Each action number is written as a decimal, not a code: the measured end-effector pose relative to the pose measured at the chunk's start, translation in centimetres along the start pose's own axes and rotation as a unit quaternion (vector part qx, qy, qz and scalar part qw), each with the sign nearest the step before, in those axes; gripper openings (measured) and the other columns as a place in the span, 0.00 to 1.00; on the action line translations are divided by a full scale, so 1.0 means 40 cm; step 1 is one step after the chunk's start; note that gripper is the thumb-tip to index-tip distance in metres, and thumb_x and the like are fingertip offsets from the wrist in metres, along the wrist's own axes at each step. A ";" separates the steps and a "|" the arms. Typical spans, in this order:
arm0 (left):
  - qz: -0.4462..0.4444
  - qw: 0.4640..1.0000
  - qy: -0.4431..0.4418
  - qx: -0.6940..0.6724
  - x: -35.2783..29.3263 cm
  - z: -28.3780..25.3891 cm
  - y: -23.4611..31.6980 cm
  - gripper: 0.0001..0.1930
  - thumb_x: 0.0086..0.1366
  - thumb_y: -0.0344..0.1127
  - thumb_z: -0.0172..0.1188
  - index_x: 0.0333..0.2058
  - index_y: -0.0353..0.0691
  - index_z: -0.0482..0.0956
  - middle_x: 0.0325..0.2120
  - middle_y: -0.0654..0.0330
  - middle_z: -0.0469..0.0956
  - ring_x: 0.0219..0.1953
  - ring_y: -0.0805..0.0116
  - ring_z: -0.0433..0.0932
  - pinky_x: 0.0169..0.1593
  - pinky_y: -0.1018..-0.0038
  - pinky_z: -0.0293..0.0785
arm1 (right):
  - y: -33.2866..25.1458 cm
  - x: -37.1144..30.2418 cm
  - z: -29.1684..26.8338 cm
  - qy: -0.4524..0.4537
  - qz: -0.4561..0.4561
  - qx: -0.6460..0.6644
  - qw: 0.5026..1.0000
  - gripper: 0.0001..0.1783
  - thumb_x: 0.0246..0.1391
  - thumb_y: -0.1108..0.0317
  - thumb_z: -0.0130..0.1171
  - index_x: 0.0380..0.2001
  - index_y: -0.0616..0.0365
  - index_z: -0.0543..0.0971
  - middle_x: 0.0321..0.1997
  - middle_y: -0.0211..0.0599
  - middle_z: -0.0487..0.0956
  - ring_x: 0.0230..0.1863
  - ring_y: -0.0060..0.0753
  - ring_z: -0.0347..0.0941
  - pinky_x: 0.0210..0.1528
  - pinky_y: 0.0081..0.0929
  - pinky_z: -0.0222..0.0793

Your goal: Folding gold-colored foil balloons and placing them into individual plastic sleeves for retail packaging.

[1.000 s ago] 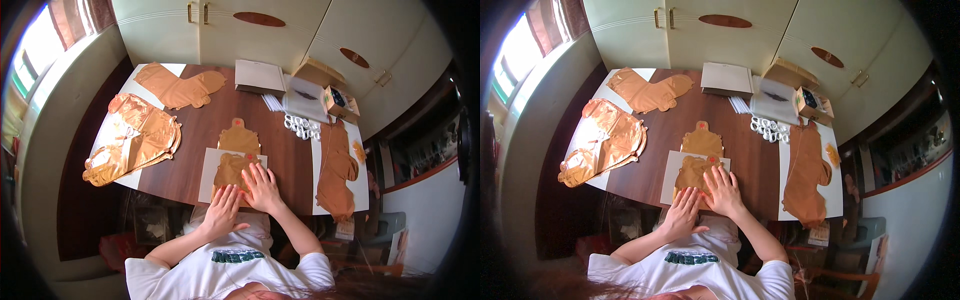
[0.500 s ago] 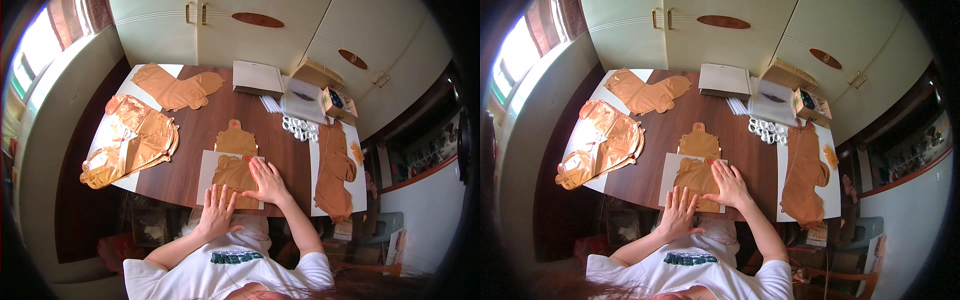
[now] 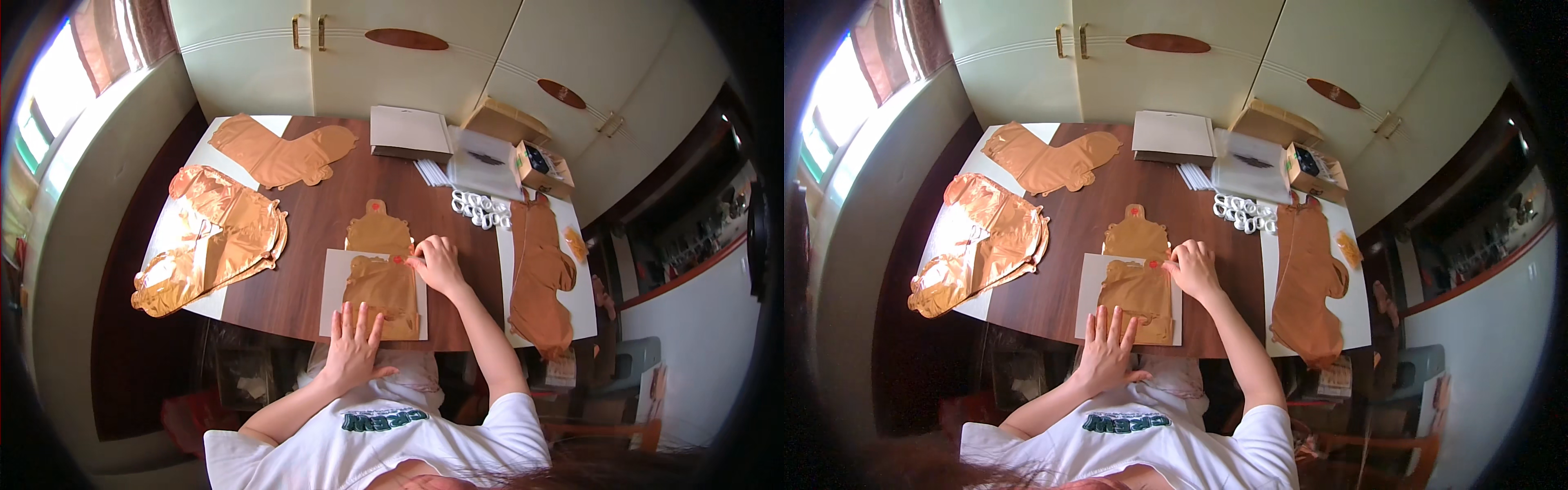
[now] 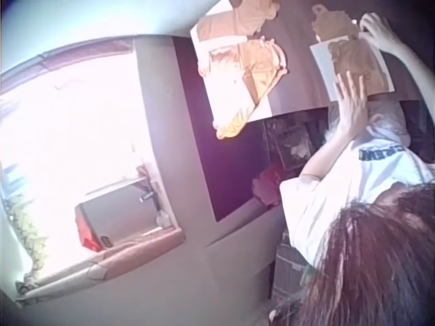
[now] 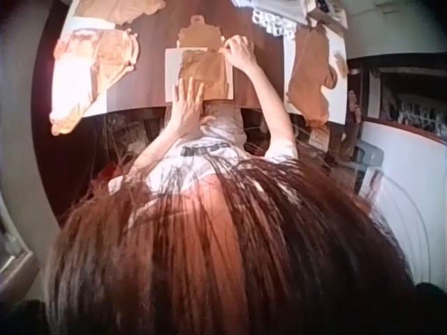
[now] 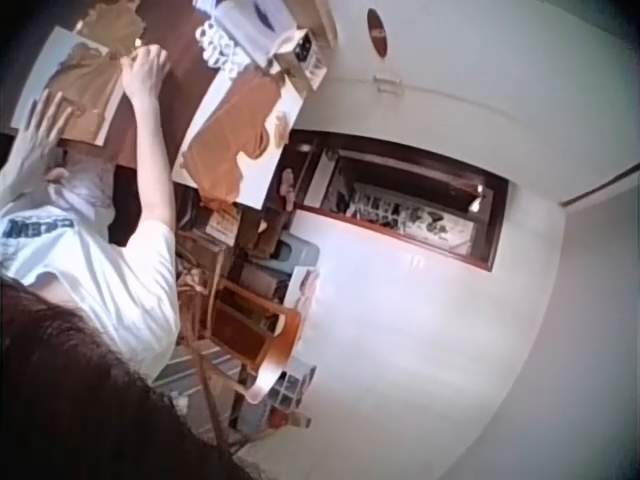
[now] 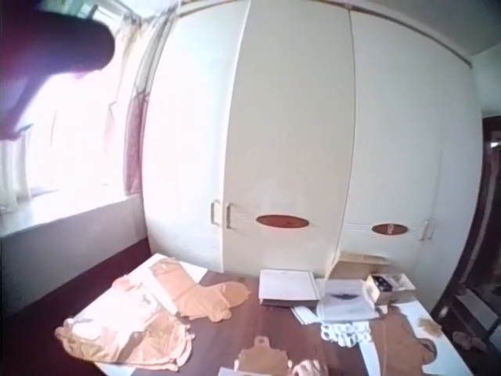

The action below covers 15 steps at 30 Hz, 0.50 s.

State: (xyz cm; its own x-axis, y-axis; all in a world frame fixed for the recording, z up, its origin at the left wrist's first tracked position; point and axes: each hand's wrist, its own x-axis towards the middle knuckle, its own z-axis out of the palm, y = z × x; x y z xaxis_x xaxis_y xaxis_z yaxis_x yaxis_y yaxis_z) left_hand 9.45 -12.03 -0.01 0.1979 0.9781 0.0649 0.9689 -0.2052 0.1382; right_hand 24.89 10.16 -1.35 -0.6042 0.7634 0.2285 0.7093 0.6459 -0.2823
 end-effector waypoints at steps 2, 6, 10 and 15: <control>0.000 1.000 0.012 0.023 0.001 -0.002 0.001 0.54 0.45 0.76 0.48 0.61 0.37 0.57 0.60 0.38 0.53 0.62 0.31 0.47 0.61 0.40 0.41 | 0.006 0.018 -0.007 0.004 0.000 -0.006 1.000 0.19 0.48 0.52 0.61 0.32 0.55 0.71 0.40 0.36 0.75 0.45 0.40 0.69 0.45 0.45 0.60; 0.000 1.000 0.011 0.029 0.001 0.000 0.002 0.54 0.46 0.76 0.48 0.62 0.37 0.56 0.60 0.38 0.53 0.62 0.31 0.47 0.61 0.40 0.41 | 0.021 0.028 -0.032 -0.063 0.070 0.269 0.959 0.12 0.52 0.62 0.58 0.34 0.58 0.71 0.26 0.37 0.77 0.26 0.36 0.73 0.32 0.33 0.67; -0.006 1.000 0.013 0.018 -0.002 -0.006 0.001 0.55 0.46 0.75 0.49 0.62 0.36 0.54 0.61 0.38 0.52 0.62 0.30 0.47 0.62 0.41 0.41 | 0.041 0.050 -0.068 -0.149 0.102 0.410 0.894 0.12 0.53 0.71 0.56 0.42 0.59 0.73 0.29 0.37 0.79 0.32 0.24 0.75 0.35 0.24 0.69; -0.006 1.000 0.005 0.004 0.006 -0.010 0.005 0.55 0.46 0.74 0.51 0.62 0.35 0.53 0.61 0.37 0.52 0.62 0.30 0.46 0.62 0.41 0.41 | 0.111 0.076 -0.131 0.121 0.099 0.254 0.954 0.08 0.52 0.73 0.54 0.36 0.59 0.77 0.32 0.42 0.80 0.33 0.37 0.77 0.37 0.30 0.71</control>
State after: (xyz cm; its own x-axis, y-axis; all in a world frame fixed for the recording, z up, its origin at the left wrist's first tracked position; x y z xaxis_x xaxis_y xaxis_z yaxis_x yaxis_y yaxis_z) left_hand 9.61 -11.86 0.43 0.1850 0.9801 0.0723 0.9724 -0.1932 0.1307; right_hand 28.11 15.40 2.98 -0.3314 0.8893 0.3151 0.4954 0.4483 -0.7440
